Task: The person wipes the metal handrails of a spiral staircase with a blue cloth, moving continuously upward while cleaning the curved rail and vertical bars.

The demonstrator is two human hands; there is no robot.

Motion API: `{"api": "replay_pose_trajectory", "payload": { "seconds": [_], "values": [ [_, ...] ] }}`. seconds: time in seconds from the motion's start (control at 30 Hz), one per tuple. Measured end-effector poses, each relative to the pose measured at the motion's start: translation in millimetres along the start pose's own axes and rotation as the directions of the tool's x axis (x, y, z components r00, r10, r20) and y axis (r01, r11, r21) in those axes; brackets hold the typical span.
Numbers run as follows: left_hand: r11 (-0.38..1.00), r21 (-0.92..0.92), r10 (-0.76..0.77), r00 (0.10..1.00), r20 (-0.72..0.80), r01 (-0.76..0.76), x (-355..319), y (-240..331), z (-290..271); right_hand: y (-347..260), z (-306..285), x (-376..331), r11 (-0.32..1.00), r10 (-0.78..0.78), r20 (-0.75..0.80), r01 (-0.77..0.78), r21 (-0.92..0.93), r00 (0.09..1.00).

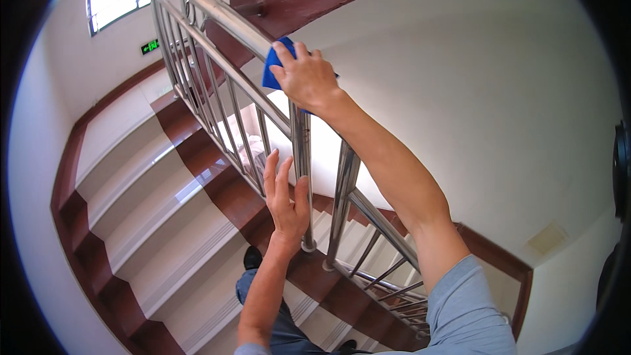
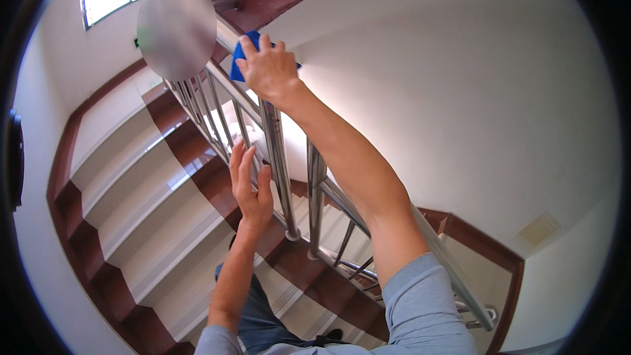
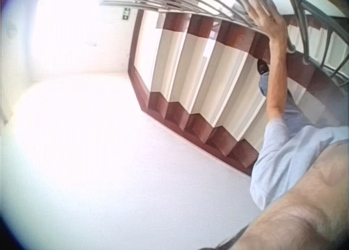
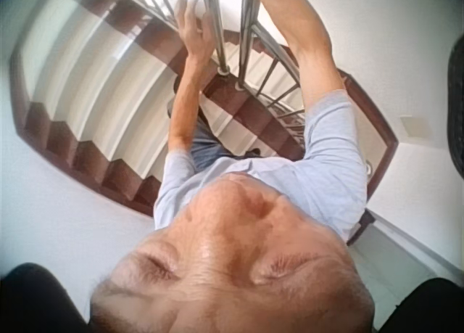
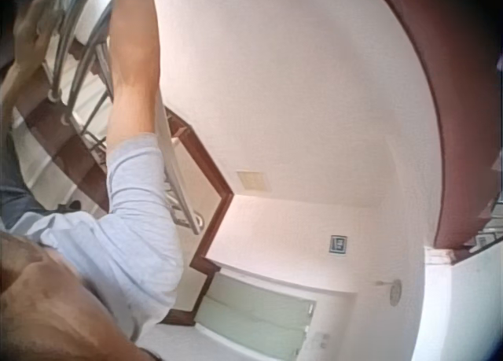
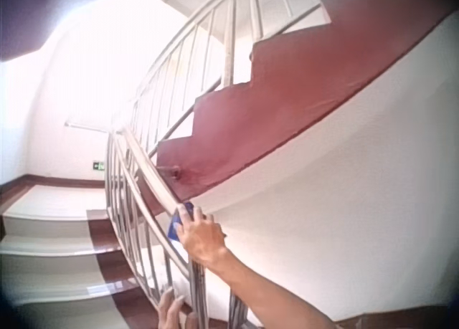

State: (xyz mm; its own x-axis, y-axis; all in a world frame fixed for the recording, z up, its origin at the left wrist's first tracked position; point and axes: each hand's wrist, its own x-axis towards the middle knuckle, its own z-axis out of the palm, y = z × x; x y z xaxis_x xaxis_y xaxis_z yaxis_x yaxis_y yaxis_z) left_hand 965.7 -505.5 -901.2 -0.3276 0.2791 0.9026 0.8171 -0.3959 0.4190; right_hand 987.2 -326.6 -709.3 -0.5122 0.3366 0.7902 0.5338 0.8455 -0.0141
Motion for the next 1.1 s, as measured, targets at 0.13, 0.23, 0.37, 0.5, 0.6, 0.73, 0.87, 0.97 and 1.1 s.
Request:
{"api": "replay_pose_trajectory", "payload": {
  "seconds": [0.13,0.23,0.37,0.5,0.6,0.73,0.87,0.97,1.1],
  "values": [
    [0.999,0.047,0.025,0.999,-0.028,-0.023,4.6,4.4,-8.9,-5.4,7.7,17.5,1.0,0.017,-0.037,-0.016,0.023,0.999],
    [1.0,0.014,0.013,0.999,-0.034,-0.012,9.4,18.2,-10.1,-0.9,-0.9,0.3,0.999,0.032,-0.038,-0.03,0.033,0.999],
    [0.998,0.01,0.058,0.998,-0.011,-0.057,20.2,43.3,-5.5,7.5,-24.8,-43.4,0.995,0.071,-0.01,-0.071,0.077,0.997],
    [0.998,0.008,0.055,0.998,-0.008,-0.055,32.0,64.0,13.9,21.7,-52.4,-102.3,0.993,0.099,-0.012,-0.098,0.066,0.995],
    [0.997,-0.046,0.066,0.998,-0.011,-0.066,39.5,74.1,35.9,32.1,-73.4,-151.2,0.991,0.111,-0.037,-0.108,0.075,0.993],
    [0.991,0.017,0.127,0.987,0.097,-0.129,55.8,75.0,56.3,48.5,-102.7,-218.3,0.984,0.155,-0.057,-0.149,0.1,0.986],
    [0.839,0.41,0.183,0.895,0.407,-0.357,77.0,60.2,54.9,67.0,-135.4,-284.6,0.987,0.137,-0.131,-0.123,0.106,0.982],
    [0.89,0.306,0.173,0.871,0.459,-0.337,76.2,53.3,59.0,74.4,-160.9,-337.1,0.991,0.129,-0.147,-0.124,0.043,0.981],
    [0.893,0.305,0.141,0.85,0.508,-0.331,72.8,49.8,60.3,78.5,-188.0,-379.2,0.993,0.105,-0.123,-0.111,-0.041,0.987]
  ]
}}
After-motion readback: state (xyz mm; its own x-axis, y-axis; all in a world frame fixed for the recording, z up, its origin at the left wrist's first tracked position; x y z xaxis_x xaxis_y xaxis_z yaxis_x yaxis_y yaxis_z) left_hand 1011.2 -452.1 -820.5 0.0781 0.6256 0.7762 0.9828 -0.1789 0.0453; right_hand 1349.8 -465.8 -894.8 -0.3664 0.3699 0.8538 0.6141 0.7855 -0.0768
